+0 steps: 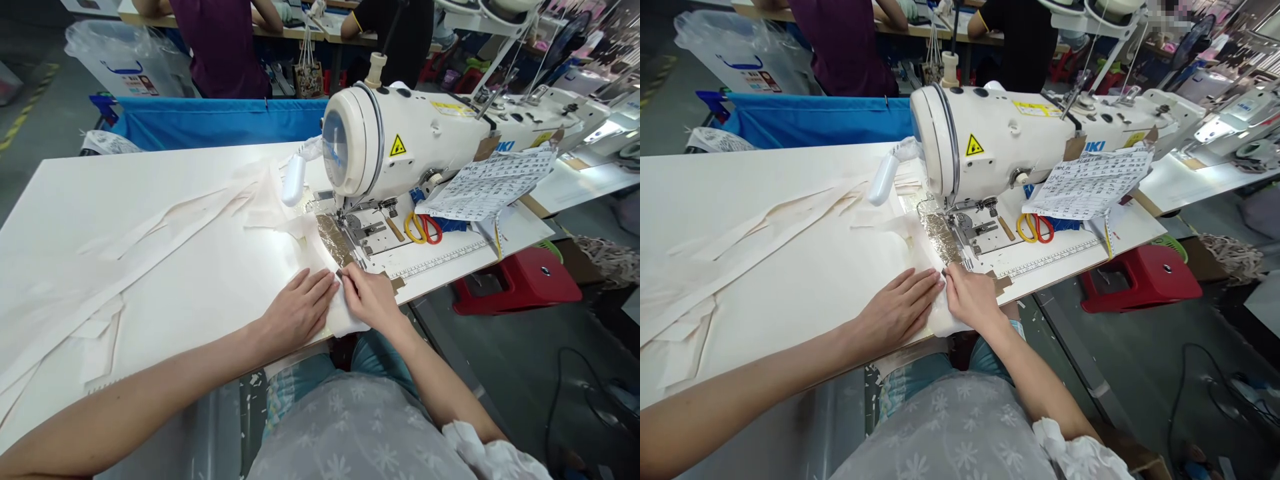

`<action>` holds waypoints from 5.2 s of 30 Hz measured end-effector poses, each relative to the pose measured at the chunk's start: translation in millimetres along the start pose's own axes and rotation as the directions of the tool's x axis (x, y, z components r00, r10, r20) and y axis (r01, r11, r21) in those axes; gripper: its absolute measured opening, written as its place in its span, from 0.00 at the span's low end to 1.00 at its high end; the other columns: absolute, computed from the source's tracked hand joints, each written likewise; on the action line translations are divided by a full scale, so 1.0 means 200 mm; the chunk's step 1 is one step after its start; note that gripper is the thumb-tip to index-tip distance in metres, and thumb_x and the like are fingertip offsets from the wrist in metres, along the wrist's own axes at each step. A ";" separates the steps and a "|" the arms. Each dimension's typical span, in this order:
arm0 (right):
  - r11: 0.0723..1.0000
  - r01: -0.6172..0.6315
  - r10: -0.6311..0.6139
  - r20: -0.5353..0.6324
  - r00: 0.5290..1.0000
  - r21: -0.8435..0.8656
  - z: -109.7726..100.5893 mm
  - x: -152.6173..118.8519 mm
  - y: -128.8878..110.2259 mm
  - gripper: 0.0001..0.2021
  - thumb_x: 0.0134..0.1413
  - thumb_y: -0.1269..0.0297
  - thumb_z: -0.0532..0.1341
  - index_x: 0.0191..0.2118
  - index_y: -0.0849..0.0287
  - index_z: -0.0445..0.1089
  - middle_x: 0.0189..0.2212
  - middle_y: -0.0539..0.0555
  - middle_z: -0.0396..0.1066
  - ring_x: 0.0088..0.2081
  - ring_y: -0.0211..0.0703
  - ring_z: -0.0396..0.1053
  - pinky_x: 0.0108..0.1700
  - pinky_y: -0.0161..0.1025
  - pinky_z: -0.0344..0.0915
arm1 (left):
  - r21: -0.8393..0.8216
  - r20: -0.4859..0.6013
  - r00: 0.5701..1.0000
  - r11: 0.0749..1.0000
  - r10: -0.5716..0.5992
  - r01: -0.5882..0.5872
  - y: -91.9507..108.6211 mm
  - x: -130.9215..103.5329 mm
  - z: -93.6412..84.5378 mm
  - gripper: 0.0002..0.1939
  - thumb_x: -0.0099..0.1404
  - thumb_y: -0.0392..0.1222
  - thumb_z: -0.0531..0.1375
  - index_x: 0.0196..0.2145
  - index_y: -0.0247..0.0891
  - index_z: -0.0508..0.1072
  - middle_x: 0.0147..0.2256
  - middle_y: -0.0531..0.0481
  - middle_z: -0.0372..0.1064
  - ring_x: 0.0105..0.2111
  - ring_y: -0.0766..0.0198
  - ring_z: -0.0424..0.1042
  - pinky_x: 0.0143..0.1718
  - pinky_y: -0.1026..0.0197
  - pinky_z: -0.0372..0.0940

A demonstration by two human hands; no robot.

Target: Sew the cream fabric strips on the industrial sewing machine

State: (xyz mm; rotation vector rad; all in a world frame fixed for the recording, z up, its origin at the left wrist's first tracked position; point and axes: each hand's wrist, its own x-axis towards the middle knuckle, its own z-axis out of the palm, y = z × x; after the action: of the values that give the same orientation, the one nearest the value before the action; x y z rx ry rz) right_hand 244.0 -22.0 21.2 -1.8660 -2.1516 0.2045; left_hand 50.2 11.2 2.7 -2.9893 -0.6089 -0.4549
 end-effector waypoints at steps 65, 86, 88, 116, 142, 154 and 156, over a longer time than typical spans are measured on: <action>0.985 0.100 -0.081 0.138 0.987 -0.138 -0.08 -0.16 0.05 0.09 0.62 0.69 0.50 0.38 0.59 0.68 0.26 0.52 0.75 0.27 0.41 0.70 0.28 0.37 0.45 | 0.051 -0.019 0.998 0.997 0.055 -0.054 0.03 0.00 0.00 0.21 0.73 0.40 0.51 0.57 0.24 0.69 0.58 0.31 0.66 0.59 0.43 0.65 0.58 0.42 0.62; 0.999 -0.015 0.016 0.019 1.000 -0.029 -0.03 -0.10 0.00 0.11 0.66 0.66 0.49 0.44 0.58 0.68 0.32 0.52 0.79 0.29 0.42 0.74 0.29 0.36 0.51 | -0.058 -0.021 0.999 0.998 0.039 -0.040 0.01 -0.01 0.00 0.20 0.74 0.37 0.50 0.59 0.28 0.67 0.57 0.34 0.67 0.60 0.48 0.64 0.62 0.43 0.59; 1.000 -0.012 0.012 0.027 1.000 -0.026 -0.02 -0.08 -0.01 0.11 0.66 0.67 0.49 0.44 0.57 0.68 0.33 0.52 0.79 0.30 0.42 0.75 0.29 0.36 0.51 | -0.050 -0.020 0.999 0.998 0.038 -0.039 0.01 -0.01 0.00 0.20 0.73 0.38 0.50 0.59 0.28 0.67 0.56 0.34 0.67 0.60 0.47 0.64 0.62 0.43 0.59; 0.998 0.016 -0.012 -0.075 0.997 0.061 -0.02 -0.19 0.05 0.11 0.66 0.65 0.49 0.42 0.58 0.69 0.26 0.50 0.76 0.27 0.42 0.72 0.29 0.35 0.53 | 0.020 0.032 0.994 0.994 0.104 -0.105 0.02 0.01 -0.03 0.21 0.71 0.38 0.53 0.59 0.30 0.67 0.57 0.30 0.66 0.59 0.42 0.65 0.57 0.43 0.62; 1.000 0.014 -0.014 0.004 1.000 0.027 -0.03 -0.20 0.05 0.11 0.66 0.67 0.49 0.43 0.59 0.69 0.28 0.51 0.77 0.29 0.42 0.73 0.30 0.36 0.52 | -0.006 -0.074 0.993 0.996 0.090 -0.090 0.07 -0.01 -0.01 0.20 0.75 0.40 0.49 0.57 0.28 0.70 0.57 0.38 0.69 0.58 0.50 0.66 0.61 0.46 0.57; 0.993 0.074 -0.063 0.127 0.990 -0.088 -0.08 -0.20 0.04 0.10 0.63 0.70 0.50 0.39 0.59 0.68 0.28 0.53 0.76 0.28 0.41 0.71 0.28 0.37 0.46 | 0.010 -0.084 0.993 0.996 0.087 -0.087 0.06 -0.01 0.00 0.18 0.74 0.39 0.51 0.56 0.30 0.71 0.56 0.40 0.70 0.57 0.52 0.67 0.62 0.48 0.54; 0.994 0.081 -0.072 0.121 0.990 -0.075 -0.09 -0.24 0.06 0.10 0.62 0.70 0.50 0.38 0.59 0.68 0.25 0.52 0.74 0.26 0.41 0.70 0.28 0.37 0.46 | 0.005 -0.084 0.993 0.996 0.088 -0.088 0.06 0.00 0.00 0.18 0.74 0.39 0.51 0.56 0.30 0.71 0.56 0.40 0.70 0.57 0.52 0.67 0.62 0.48 0.55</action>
State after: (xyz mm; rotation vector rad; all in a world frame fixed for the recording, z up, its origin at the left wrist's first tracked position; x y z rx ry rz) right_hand 266.5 -68.7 29.7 -1.8526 -2.3384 0.2202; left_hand 54.2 -0.9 3.1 -2.9626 -0.4687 -0.5705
